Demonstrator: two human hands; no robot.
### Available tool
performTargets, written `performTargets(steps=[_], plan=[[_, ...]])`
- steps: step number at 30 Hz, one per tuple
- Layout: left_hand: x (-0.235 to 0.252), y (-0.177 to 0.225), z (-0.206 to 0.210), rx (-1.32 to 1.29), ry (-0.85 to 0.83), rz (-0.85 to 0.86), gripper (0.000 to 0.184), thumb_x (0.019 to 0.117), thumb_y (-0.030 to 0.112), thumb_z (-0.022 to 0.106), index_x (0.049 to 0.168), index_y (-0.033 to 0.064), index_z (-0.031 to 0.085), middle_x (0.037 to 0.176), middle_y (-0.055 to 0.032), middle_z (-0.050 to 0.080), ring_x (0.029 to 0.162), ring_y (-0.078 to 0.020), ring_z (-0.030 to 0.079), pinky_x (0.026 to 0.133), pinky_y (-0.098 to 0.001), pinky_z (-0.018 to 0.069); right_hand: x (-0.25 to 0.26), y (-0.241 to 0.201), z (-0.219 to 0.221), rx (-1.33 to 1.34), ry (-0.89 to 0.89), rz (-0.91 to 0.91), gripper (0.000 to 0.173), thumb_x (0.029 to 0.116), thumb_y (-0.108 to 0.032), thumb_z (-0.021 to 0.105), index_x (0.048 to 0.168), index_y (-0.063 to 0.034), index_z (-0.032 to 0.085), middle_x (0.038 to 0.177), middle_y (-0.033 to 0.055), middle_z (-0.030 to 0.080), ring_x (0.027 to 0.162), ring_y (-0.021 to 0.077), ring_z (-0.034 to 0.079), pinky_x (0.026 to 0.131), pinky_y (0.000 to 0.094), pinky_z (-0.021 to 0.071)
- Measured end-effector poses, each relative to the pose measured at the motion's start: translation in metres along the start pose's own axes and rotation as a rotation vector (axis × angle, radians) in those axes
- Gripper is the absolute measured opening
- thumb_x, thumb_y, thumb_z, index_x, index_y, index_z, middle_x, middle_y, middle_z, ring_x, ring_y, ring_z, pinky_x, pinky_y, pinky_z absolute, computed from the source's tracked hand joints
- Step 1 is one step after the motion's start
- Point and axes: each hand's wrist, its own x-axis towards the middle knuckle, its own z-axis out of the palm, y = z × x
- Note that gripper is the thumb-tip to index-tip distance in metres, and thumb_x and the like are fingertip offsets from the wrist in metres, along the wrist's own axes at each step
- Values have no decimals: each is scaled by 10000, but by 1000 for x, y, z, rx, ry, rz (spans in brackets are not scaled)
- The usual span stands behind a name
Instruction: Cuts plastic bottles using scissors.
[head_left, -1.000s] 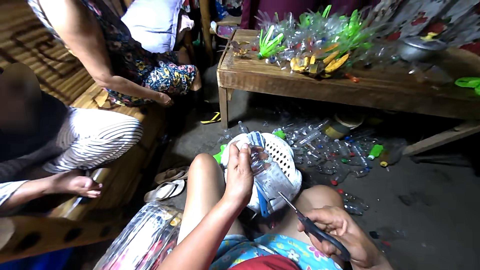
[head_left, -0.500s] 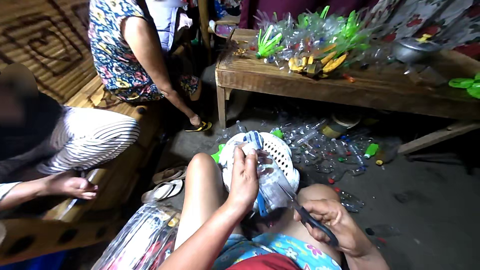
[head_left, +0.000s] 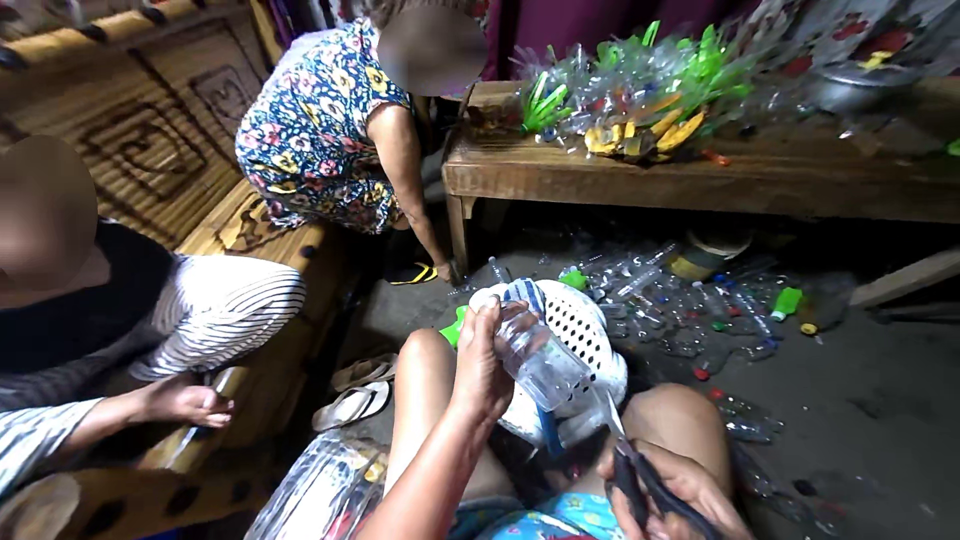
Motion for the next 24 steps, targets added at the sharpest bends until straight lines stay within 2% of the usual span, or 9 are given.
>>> performTargets(steps=[5, 15, 17, 20, 24], plan=[[-5, -3, 2, -25, 20, 33, 235, 1107, 203, 298, 1252, 54, 408, 1007, -120, 684, 887, -215, 725, 793, -364, 621, 10, 11, 27, -62, 54, -70, 506, 963, -534, 626, 1269, -132, 631, 891, -82, 715, 724, -53, 609, 647, 129, 487], [-9, -12, -5, -98, 4, 68, 303, 1112, 267, 259, 1310, 61, 358, 1062, -127, 685, 939, -227, 723, 840, -371, 614, 20, 19, 37, -68, 95, -145, 525, 986, -518, 594, 1287, -87, 586, 889, -73, 709, 713, -69, 594, 627, 108, 469], [-10, -14, -5, -146, -23, 57, 284, 1106, 259, 286, 1300, 70, 368, 1084, -127, 690, 955, -236, 725, 836, -374, 618, 20, 18, 38, -57, 123, -156, 510, 988, -506, 595, 1297, -100, 585, 892, -74, 715, 708, -75, 593, 622, 103, 469], [-11, -17, -8, -221, -72, 35, 261, 1068, 234, 392, 1212, 44, 498, 1084, -156, 713, 963, -257, 733, 842, -392, 621, 21, 19, 38, -27, 163, -181, 475, 990, -478, 604, 1306, -124, 595, 907, -69, 726, 739, -63, 621, 648, 110, 489], [-14, -17, -7, -233, -124, 66, 219, 1008, 188, 477, 1197, 80, 462, 1115, -140, 721, 989, -261, 736, 843, -394, 619, 23, 20, 39, -10, 203, -228, 457, 996, -462, 602, 1303, -124, 600, 900, -64, 727, 735, -62, 624, 646, 108, 489]])
